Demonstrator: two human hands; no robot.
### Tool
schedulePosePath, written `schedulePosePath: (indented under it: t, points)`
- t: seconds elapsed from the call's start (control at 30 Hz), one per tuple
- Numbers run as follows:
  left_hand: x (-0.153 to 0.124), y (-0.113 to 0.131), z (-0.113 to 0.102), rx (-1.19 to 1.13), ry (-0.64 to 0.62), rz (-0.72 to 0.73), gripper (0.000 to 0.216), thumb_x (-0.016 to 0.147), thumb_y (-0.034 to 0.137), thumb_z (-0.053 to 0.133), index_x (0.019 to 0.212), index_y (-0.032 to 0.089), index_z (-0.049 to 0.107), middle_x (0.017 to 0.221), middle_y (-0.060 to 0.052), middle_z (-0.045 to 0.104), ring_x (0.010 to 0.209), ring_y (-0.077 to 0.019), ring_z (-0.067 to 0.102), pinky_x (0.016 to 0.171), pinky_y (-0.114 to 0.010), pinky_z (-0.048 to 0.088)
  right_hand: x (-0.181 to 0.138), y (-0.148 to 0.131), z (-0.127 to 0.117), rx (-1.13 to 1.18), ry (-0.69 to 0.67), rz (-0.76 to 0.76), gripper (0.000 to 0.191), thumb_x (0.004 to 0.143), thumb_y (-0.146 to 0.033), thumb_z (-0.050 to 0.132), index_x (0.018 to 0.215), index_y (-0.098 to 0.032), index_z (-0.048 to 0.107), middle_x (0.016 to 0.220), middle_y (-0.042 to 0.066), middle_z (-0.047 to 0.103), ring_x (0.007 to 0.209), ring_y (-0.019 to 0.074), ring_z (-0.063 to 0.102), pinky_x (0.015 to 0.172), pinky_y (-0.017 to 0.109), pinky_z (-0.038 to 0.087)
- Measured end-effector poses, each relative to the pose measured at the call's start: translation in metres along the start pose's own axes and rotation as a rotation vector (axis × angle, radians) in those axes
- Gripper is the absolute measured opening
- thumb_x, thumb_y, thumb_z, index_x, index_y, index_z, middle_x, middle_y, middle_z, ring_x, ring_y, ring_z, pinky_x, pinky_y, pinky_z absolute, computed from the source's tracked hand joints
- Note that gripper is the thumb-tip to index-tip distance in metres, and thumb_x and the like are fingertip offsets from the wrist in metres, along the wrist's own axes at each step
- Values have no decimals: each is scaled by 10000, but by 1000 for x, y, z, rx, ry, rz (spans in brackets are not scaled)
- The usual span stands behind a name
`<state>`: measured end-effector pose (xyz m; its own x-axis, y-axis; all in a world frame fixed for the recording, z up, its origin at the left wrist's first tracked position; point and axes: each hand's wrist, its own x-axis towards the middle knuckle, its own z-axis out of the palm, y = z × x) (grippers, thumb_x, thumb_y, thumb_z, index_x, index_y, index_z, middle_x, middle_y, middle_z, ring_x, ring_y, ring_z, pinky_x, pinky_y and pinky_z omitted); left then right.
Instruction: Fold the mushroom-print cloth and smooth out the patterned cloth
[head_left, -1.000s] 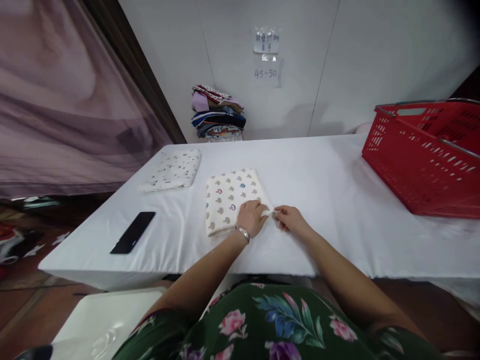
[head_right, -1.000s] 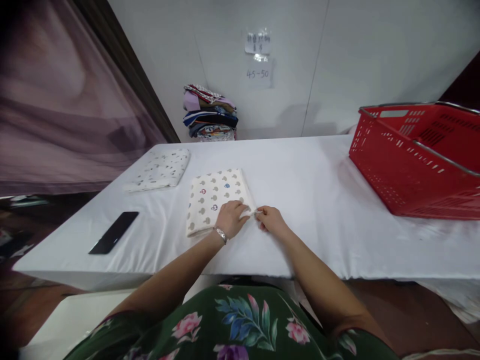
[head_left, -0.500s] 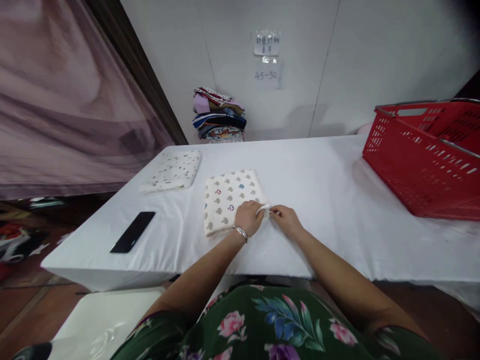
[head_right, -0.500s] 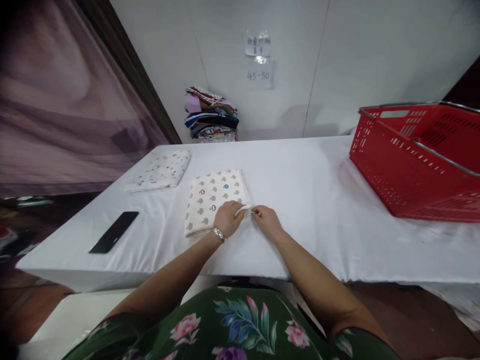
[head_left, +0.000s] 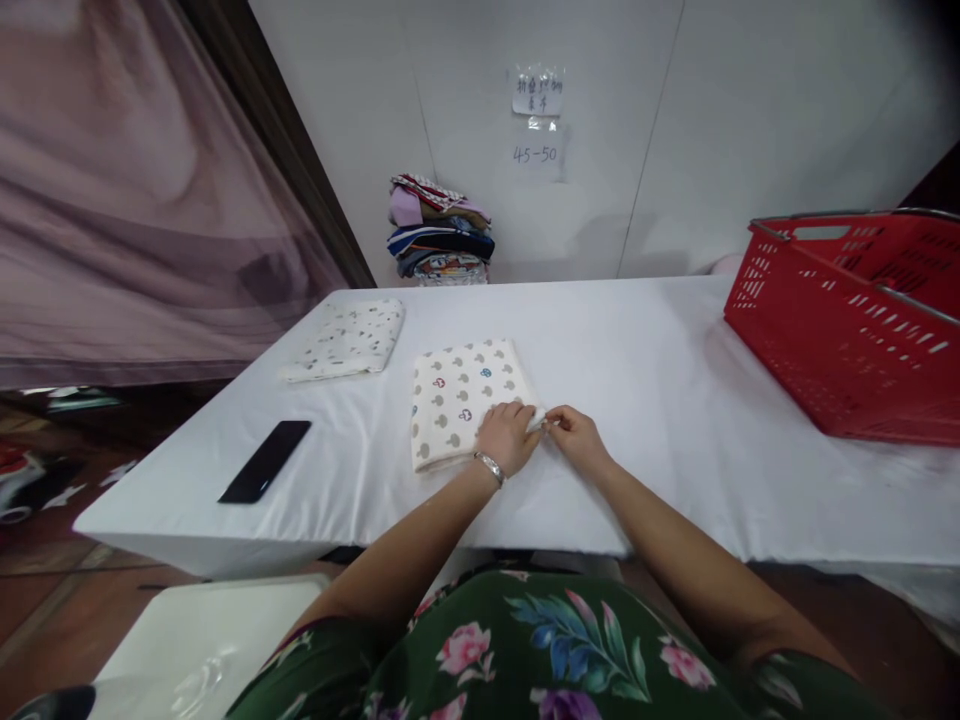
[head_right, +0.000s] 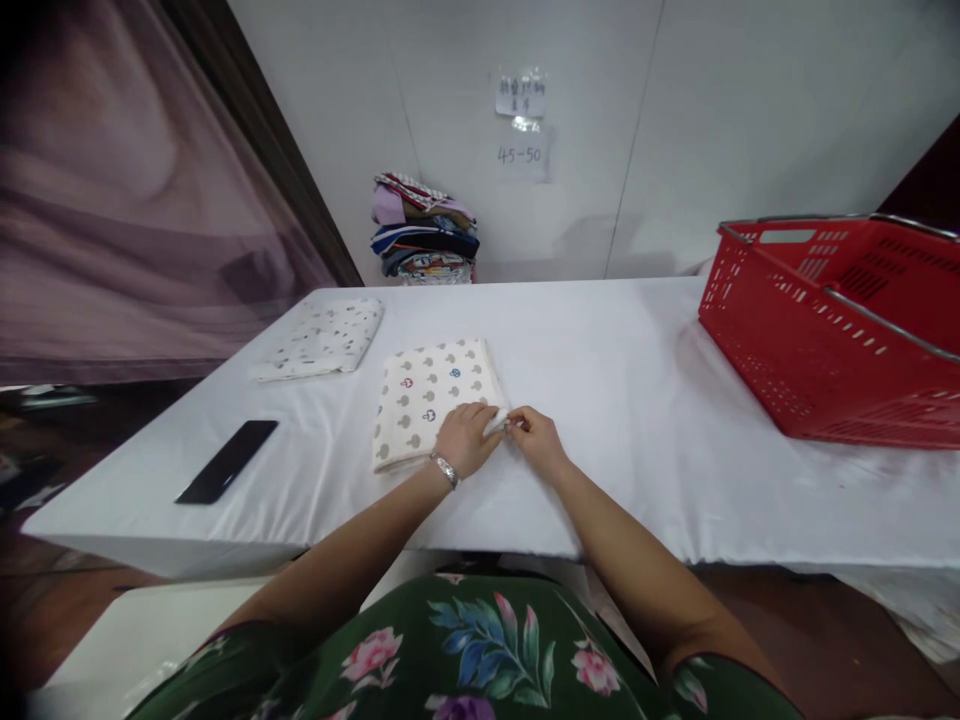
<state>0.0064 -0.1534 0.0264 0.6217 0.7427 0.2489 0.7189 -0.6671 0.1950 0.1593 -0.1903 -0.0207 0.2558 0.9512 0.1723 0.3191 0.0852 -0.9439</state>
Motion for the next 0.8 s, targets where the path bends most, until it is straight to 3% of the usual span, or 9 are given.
schedulePosePath:
  t: [0.3, 0.43, 0.57, 0.67, 0.8]
  points:
    - [12, 1, 0, 27, -16, -40, 242, 847, 382, 474, 927, 187, 593, 952, -71, 570, 933, -217, 498, 789, -352, 379, -2, -3, 0, 144, -76, 10, 236, 710, -295, 499, 925, -200, 524, 890, 14, 640, 486, 73, 464, 489, 219, 393]
    - [14, 1, -3, 52, -33, -35, 196, 858, 321, 452, 898, 187, 590, 934, -64, 574, 915, -205, 502, 775, -340, 379, -4, -8, -4, -111, 30, 10, 175, 731, -341, 519, 837, -206, 555, 753, -17, 626, 515, 91, 465, 525, 223, 369]
    - [14, 0, -3, 83, -30, -20, 166, 850, 290, 463, 890, 191, 590, 934, -56, 576, 904, -202, 503, 768, -335, 378, -7, -21, -5, -443, -77, 83, 198, 743, -406, 534, 738, -213, 576, 652, -27, 593, 582, 117, 497, 549, 228, 329]
    - [14, 0, -4, 106, -40, -5, 165, 847, 281, 464, 890, 186, 592, 933, -55, 579, 905, -204, 505, 768, -336, 379, -7, -29, -1, -590, -129, 126, 184, 754, -378, 530, 824, -223, 600, 723, -12, 625, 650, 135, 521, 551, 233, 301]
    - [16, 0, -7, 134, -70, 37, 159, 833, 260, 478, 904, 174, 591, 950, -66, 580, 917, -211, 507, 776, -344, 378, -3, -27, 6, -539, -95, 154, 265, 760, -280, 505, 1014, -237, 567, 764, -9, 639, 694, 146, 545, 562, 234, 305]
